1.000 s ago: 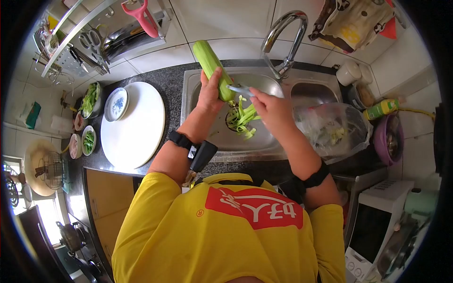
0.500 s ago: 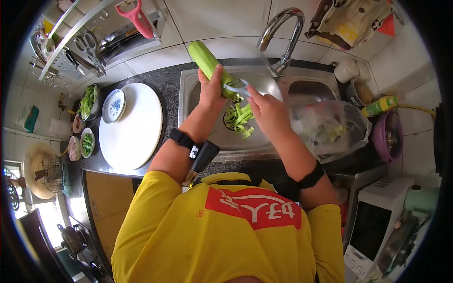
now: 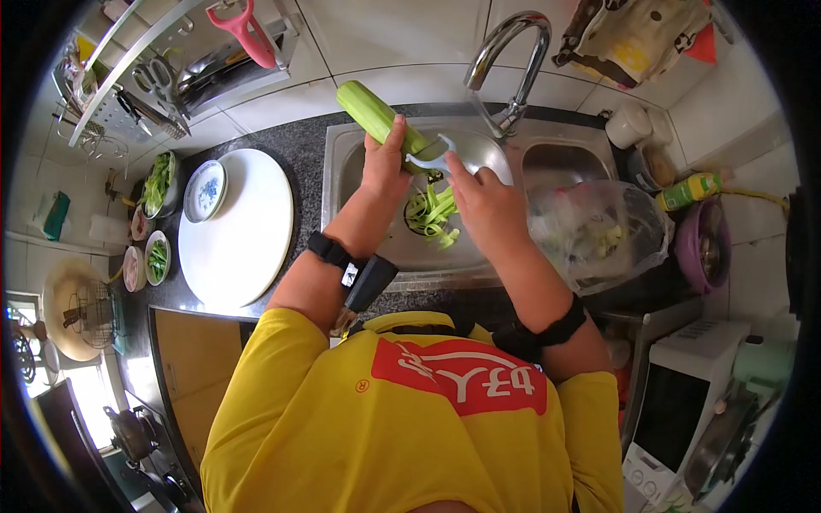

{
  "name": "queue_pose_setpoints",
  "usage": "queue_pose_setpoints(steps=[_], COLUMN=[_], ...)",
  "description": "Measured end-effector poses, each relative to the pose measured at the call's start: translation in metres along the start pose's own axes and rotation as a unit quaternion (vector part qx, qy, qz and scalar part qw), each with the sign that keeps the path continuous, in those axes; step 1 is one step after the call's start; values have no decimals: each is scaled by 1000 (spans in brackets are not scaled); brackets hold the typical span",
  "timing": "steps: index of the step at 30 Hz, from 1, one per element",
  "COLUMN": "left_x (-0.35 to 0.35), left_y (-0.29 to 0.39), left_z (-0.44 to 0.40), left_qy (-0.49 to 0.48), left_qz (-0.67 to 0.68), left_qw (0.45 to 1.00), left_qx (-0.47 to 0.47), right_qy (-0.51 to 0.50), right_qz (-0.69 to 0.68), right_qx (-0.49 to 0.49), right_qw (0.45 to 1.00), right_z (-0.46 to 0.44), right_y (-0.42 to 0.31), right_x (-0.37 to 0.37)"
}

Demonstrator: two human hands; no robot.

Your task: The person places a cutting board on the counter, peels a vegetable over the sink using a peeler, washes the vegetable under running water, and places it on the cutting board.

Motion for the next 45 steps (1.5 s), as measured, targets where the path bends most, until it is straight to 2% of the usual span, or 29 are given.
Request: queue_pose_setpoints(steps=[3,5,9,13,15,16,18,19,21,23,25,27,28,29,30,31,33,34,36,40,45], left_x=[-3,-7,-14,-17,-18,-16,-16,-18,-21,-26,-28,-30,-31,-34,-34,-34,-36,-36,-37,-35,-32], left_y=[0,1,3,5,7,9,14,15,14,14,10,10,12,12,17,21,22,22,18,14,17], left_z=[-2,0,0,-2,-3,1,8,11,17,18,17,16,15,14,15,17,19,19,19,21,22], left_qy=[-18,21,58,23,-3,-27,-74,-70,-62,-57,-108,-114,-121,-119,-136,-151,-149,-150,-160,-200,-189], left_qz=[0,-50,-23,-11,-19,-36,-57,-58,-69,-30,176,158,138,139,83,27,16,5,37,83,66], left_qw=[1000,998,998,999,999,997,993,993,993,997,976,980,983,983,987,986,986,986,985,976,979], left_qx=[13,20,20,35,43,65,78,81,69,43,-67,-42,-17,-17,26,69,70,71,47,-36,-32], right_qy=[-21,-39,-72,-52,-34,-34,-71,-73,-105,-101,-95,-160,-162,-172,-178,-179,-152,-152,-106,-95,-82], right_qz=[23,21,14,-16,-112,-114,-253,-256,-324,-353,-380,-428,-428,-496,-555,-554,-506,-506,-437,-399,-385], right_qx=[0,0,17,32,66,62,183,180,230,226,223,294,293,372,445,446,435,435,320,286,311], right_qw=[1000,999,997,998,991,991,947,947,912,902,893,840,839,766,680,680,729,729,834,866,865], right_z=[2,8,28,25,23,22,26,26,29,34,34,35,33,37,42,41,37,38,31,19,21], right_y=[3,6,10,16,26,27,35,33,33,38,41,46,49,56,59,59,63,64,61,47,60], right_x=[7,8,10,8,8,7,10,9,10,16,15,15,9,7,7,5,2,6,10,7,16])
Point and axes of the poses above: each hand's wrist, its own z-axis away from the middle knuckle, its own x-axis out of the palm, y = z × x, the point moved 4 cm from there along -z, towards the middle knuckle, and after that the axes turned 14 degrees about -z, right-handed, at the moved point
